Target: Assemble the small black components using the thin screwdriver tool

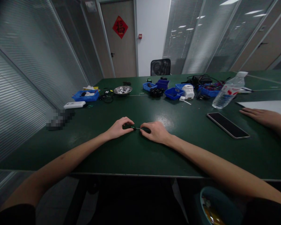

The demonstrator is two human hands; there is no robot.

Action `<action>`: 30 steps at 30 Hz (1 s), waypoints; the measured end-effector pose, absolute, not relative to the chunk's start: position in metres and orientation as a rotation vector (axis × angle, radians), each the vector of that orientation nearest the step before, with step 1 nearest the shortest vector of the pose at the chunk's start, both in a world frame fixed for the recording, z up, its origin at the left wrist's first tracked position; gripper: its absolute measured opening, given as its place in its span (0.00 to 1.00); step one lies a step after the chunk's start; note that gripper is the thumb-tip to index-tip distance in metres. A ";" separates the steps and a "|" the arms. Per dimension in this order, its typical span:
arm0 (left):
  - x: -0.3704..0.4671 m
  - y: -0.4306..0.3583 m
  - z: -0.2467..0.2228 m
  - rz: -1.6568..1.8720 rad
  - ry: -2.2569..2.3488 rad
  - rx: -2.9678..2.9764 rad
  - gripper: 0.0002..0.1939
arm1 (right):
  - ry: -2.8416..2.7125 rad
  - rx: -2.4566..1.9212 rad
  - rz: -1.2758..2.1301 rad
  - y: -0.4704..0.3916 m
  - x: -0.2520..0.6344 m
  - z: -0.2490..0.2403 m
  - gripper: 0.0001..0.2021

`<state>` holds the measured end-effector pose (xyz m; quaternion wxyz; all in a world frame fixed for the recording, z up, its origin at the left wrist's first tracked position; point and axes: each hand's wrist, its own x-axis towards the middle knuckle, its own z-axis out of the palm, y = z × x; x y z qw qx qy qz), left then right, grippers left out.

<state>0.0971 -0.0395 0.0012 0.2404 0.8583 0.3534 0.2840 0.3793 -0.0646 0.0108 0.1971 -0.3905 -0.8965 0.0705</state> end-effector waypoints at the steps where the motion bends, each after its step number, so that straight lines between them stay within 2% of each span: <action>1: 0.097 -0.039 0.001 0.771 0.972 2.363 0.12 | -2.517 -1.084 0.197 -0.064 0.379 0.010 0.17; 30: 0.096 -0.032 -0.001 0.683 0.894 2.345 0.11 | -2.590 -0.988 0.308 -0.063 0.382 0.011 0.21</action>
